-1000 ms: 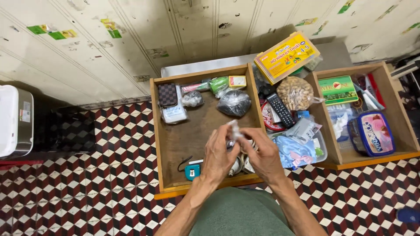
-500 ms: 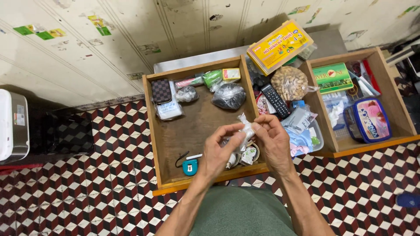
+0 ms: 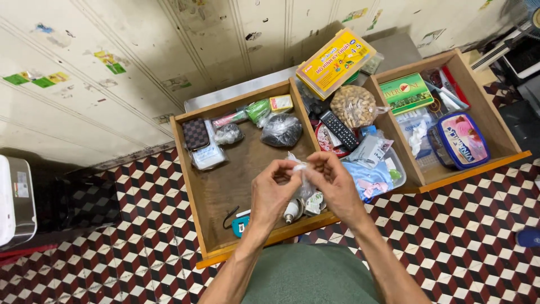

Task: Searching through and organizing various items inside a wooden drawer

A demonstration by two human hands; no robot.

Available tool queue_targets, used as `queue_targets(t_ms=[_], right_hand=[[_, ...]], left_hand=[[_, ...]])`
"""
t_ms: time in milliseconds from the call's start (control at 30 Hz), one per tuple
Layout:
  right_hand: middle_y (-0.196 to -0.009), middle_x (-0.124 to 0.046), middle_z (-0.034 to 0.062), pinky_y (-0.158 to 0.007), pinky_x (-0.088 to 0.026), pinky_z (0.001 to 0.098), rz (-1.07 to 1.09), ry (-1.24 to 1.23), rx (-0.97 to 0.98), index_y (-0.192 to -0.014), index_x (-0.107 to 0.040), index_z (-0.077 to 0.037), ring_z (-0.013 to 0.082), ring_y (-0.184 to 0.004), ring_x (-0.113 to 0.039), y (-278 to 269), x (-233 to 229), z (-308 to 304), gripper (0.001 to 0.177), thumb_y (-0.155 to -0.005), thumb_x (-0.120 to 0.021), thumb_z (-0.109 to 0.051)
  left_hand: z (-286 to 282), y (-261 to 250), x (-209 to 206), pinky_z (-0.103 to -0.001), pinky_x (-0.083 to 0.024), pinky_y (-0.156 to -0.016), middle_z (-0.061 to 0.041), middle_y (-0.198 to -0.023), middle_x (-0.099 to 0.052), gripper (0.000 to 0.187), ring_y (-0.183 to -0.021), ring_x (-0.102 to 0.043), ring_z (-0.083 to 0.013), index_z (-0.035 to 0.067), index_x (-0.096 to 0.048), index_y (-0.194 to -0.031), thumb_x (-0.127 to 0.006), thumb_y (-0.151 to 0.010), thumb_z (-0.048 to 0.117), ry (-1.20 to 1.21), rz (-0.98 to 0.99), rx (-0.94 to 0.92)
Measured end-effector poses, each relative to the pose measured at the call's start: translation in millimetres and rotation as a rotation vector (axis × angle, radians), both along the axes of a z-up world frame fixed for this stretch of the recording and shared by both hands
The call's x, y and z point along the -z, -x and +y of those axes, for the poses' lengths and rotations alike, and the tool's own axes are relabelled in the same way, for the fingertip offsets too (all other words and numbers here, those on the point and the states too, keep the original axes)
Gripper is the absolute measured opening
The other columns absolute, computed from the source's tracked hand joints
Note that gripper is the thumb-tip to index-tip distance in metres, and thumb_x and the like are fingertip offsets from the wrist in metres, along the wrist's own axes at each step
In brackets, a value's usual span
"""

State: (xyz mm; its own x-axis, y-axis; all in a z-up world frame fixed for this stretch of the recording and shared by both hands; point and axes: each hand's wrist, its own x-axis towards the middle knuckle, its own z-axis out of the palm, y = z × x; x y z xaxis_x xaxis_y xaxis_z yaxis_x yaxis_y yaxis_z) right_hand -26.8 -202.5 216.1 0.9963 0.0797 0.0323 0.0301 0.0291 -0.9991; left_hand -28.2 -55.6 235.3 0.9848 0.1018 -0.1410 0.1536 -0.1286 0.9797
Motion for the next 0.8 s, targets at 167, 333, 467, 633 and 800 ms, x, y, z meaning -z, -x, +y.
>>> queue_targets(t_ms=[167,333,467,633,800], right_hand=[[-0.087,-0.068,0.0107,-0.078,-0.053,0.0348,-0.144,0.274,0.101,-0.106,-0.062,-0.006,0.0186,-0.084,-0.066,3.3,7.9,16.8,0.022,-0.085,-0.069,-0.009],[-0.087,-0.068,0.0110,-0.074,-0.055,0.0355,-0.492,0.662,0.048,-0.107,-0.061,-0.007,0.0268,-0.082,-0.069,-1.8,6.3,18.2,0.025,-0.083,-0.066,-0.004],[-0.087,-0.065,0.0112,-0.074,-0.055,0.0352,-0.565,0.733,0.082,-0.108,-0.059,-0.006,0.0275,-0.083,-0.068,-2.8,13.3,19.8,0.022,-0.086,-0.060,-0.003],[-0.083,-0.064,0.0093,-0.073,-0.055,0.0335,-0.541,0.685,0.162,-0.107,-0.060,-0.007,0.0264,-0.081,-0.067,-8.5,16.1,23.7,0.026,-0.084,-0.053,0.004],[-0.078,-0.071,0.0061,-0.072,-0.055,0.0339,-0.049,0.238,0.202,-0.099,-0.070,-0.014,0.0190,-0.077,-0.063,-10.3,12.4,22.0,0.023,-0.080,-0.061,-0.002]], left_hand=[[2.3,-2.0,12.9,-0.028,-0.058,-0.073,-0.008,-0.084,-0.070,0.017,-0.078,-0.070,-0.0195,0.010,-0.073,-0.082,-0.078,-0.066,0.007,-0.094,-0.163,-0.111],[4.3,-4.0,21.4,-0.029,-0.057,-0.068,-0.008,-0.080,-0.074,0.012,-0.072,-0.069,-0.0140,0.010,-0.072,-0.081,-0.074,-0.069,0.009,-0.151,-0.002,-0.141],[-0.5,-12.8,20.1,-0.027,-0.054,-0.062,-0.003,-0.072,-0.070,0.017,-0.063,-0.064,-0.0104,0.014,-0.068,-0.084,-0.072,-0.068,0.011,-0.188,0.025,-0.129],[-5.4,-17.4,15.7,-0.022,-0.048,-0.061,-0.004,-0.071,-0.068,0.030,-0.066,-0.055,-0.0096,0.010,-0.056,-0.098,-0.063,-0.069,0.004,0.089,0.092,-0.074],[-3.1,-19.9,18.8,-0.020,-0.042,-0.065,0.000,-0.075,-0.068,0.035,-0.068,-0.057,-0.0079,0.012,-0.053,-0.101,-0.064,-0.068,0.005,0.472,0.266,-0.051]])
